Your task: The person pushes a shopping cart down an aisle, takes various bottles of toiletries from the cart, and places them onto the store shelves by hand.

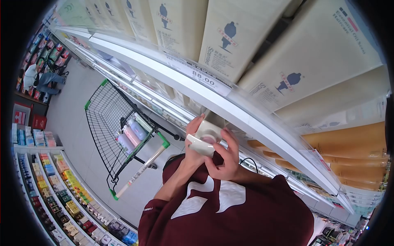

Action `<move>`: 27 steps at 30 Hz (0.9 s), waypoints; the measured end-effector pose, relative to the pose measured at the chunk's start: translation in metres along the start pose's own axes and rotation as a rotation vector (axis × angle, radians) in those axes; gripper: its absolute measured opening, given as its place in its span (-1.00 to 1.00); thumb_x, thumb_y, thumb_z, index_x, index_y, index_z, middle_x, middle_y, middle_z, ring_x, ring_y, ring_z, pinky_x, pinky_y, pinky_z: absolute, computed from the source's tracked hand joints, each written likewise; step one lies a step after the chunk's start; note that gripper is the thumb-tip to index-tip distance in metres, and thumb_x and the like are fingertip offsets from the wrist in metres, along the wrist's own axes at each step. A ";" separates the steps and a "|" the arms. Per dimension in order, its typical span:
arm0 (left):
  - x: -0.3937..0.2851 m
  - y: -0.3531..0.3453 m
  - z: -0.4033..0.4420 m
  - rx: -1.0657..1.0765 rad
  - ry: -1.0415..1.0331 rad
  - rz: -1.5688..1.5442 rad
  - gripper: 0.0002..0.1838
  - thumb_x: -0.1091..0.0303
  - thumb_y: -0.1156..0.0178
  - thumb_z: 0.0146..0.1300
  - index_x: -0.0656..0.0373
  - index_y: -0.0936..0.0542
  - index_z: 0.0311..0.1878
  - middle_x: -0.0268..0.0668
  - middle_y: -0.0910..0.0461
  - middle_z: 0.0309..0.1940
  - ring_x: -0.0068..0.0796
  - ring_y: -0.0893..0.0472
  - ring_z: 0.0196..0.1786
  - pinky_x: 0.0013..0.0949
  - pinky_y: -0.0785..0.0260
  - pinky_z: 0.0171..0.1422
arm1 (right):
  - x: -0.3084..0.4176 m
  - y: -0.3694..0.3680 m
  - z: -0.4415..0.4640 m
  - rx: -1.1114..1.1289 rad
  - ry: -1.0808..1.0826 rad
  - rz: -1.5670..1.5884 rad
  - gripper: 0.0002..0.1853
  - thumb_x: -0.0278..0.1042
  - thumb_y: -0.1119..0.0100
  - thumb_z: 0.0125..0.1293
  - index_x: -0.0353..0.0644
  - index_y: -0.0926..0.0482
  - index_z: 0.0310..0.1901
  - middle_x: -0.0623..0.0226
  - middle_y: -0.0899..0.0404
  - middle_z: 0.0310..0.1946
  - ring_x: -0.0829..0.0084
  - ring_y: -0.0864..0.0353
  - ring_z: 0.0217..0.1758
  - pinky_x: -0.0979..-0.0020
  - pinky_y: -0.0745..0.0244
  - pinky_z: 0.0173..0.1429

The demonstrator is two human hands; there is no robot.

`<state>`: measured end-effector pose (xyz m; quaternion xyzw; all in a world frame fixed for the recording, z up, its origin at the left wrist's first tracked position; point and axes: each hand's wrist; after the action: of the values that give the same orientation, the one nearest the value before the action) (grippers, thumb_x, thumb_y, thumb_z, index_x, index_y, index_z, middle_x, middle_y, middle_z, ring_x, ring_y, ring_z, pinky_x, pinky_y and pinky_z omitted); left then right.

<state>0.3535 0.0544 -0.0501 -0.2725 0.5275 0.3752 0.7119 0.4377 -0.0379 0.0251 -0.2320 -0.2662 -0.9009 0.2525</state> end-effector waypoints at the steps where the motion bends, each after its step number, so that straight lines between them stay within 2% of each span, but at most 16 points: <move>1: -0.002 0.000 0.001 0.008 0.031 -0.004 -0.16 0.34 -0.53 0.03 0.25 -0.37 0.40 0.03 -0.42 0.36 -0.02 -0.42 0.40 -0.08 -0.30 0.46 | -0.002 0.000 -0.006 -0.034 0.013 -0.021 -0.38 -0.60 -0.40 -0.03 -0.27 -0.50 0.16 -0.25 -0.32 0.37 -0.30 -0.34 0.44 -0.19 -0.26 0.48; 2: -0.005 -0.003 0.004 -0.002 -0.008 0.065 -0.15 0.39 -0.53 0.03 0.25 -0.36 0.40 0.03 -0.42 0.36 -0.03 -0.46 0.37 -0.11 -0.33 0.44 | -0.002 -0.001 -0.009 -0.050 0.015 -0.031 -0.36 -0.59 -0.37 0.02 -0.23 -0.42 0.20 -0.27 -0.26 0.39 -0.30 -0.28 0.47 -0.21 -0.19 0.50; 5: -0.020 -0.011 0.013 -0.020 -0.003 0.139 -0.15 0.50 -0.51 0.01 0.27 -0.35 0.40 0.02 -0.47 0.31 -0.08 -0.58 0.27 -0.18 -0.45 0.34 | -0.007 0.000 -0.014 -0.107 0.067 -0.032 -0.34 -0.59 -0.36 0.04 -0.19 -0.36 0.23 -0.29 -0.25 0.38 -0.26 -0.26 0.49 -0.19 -0.14 0.53; 7: -0.023 -0.017 0.017 -0.154 -0.032 0.062 -0.36 0.40 -0.58 -0.01 0.28 -0.53 0.17 -0.18 -0.58 0.04 -0.34 -0.65 0.01 -0.33 -0.51 0.06 | -0.009 -0.001 -0.015 -0.146 0.078 -0.015 -0.39 -0.61 -0.36 0.03 -0.19 -0.41 0.18 -0.29 -0.25 0.37 -0.25 -0.26 0.49 -0.18 -0.13 0.53; 9: -0.030 -0.017 0.024 -0.165 -0.052 0.181 -0.42 0.43 -0.56 -0.02 0.25 -0.56 0.10 -0.17 -0.56 0.05 -0.31 -0.62 0.04 -0.29 -0.48 0.12 | -0.010 0.001 -0.015 -0.120 0.083 -0.015 -0.46 -0.61 -0.35 0.05 -0.22 -0.45 0.13 -0.27 -0.25 0.37 -0.26 -0.25 0.50 -0.20 -0.15 0.52; 11: -0.031 -0.016 0.031 -0.113 -0.144 0.303 -0.21 0.56 -0.48 -0.01 0.23 -0.41 0.35 0.00 -0.55 0.18 -0.03 -0.61 0.23 -0.20 -0.51 0.23 | -0.013 0.003 -0.016 -0.061 0.056 0.011 -0.48 -0.61 -0.34 0.07 -0.24 -0.46 0.12 -0.28 -0.23 0.38 -0.27 -0.24 0.50 -0.19 -0.16 0.52; 12: -0.038 -0.017 0.036 -0.130 -0.187 0.379 -0.22 0.55 -0.47 -0.01 0.21 -0.41 0.35 0.00 -0.55 0.16 0.03 -0.61 0.21 -0.19 -0.52 0.22 | -0.014 0.004 -0.016 -0.003 0.030 0.037 -0.51 -0.61 -0.33 0.09 -0.27 -0.48 0.11 -0.30 -0.22 0.40 -0.27 -0.23 0.50 -0.19 -0.17 0.52; 16: -0.028 -0.021 0.039 -0.124 -0.211 0.410 -0.24 0.52 -0.48 0.01 0.21 -0.42 0.33 -0.01 -0.55 0.15 0.04 -0.62 0.18 -0.17 -0.53 0.19 | -0.018 0.007 -0.016 0.091 0.003 0.033 -0.51 -0.61 -0.31 0.12 -0.30 -0.48 0.14 -0.33 -0.18 0.42 -0.29 -0.23 0.51 -0.17 -0.19 0.53; 18: -0.017 -0.026 0.040 -0.144 -0.150 0.321 -0.25 0.51 -0.49 0.02 0.21 -0.43 0.33 -0.01 -0.55 0.15 0.07 -0.62 0.16 -0.14 -0.54 0.15 | -0.017 0.007 -0.014 0.077 -0.030 -0.013 -0.47 -0.65 -0.35 0.05 -0.20 -0.55 0.14 -0.29 -0.24 0.40 -0.28 -0.39 0.37 -0.06 -0.37 0.36; 27: -0.019 -0.028 0.046 -0.148 -0.189 0.430 -0.25 0.49 -0.49 0.02 0.22 -0.43 0.34 0.02 -0.53 0.18 0.12 -0.60 0.15 -0.11 -0.54 0.11 | -0.020 0.008 -0.009 0.080 -0.027 -0.001 -0.52 -0.66 -0.33 0.09 -0.22 -0.59 0.11 -0.27 -0.33 0.36 -0.22 -0.43 0.36 0.01 -0.38 0.40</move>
<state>0.3983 0.0698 -0.0187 -0.1691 0.4753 0.5796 0.6400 0.4552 -0.0431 0.0100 -0.2337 -0.3055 -0.8864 0.2575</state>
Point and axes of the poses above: each hand's wrist, its own z-axis towards the middle knuckle, its own y-axis out of the back of the hand, x = y × z
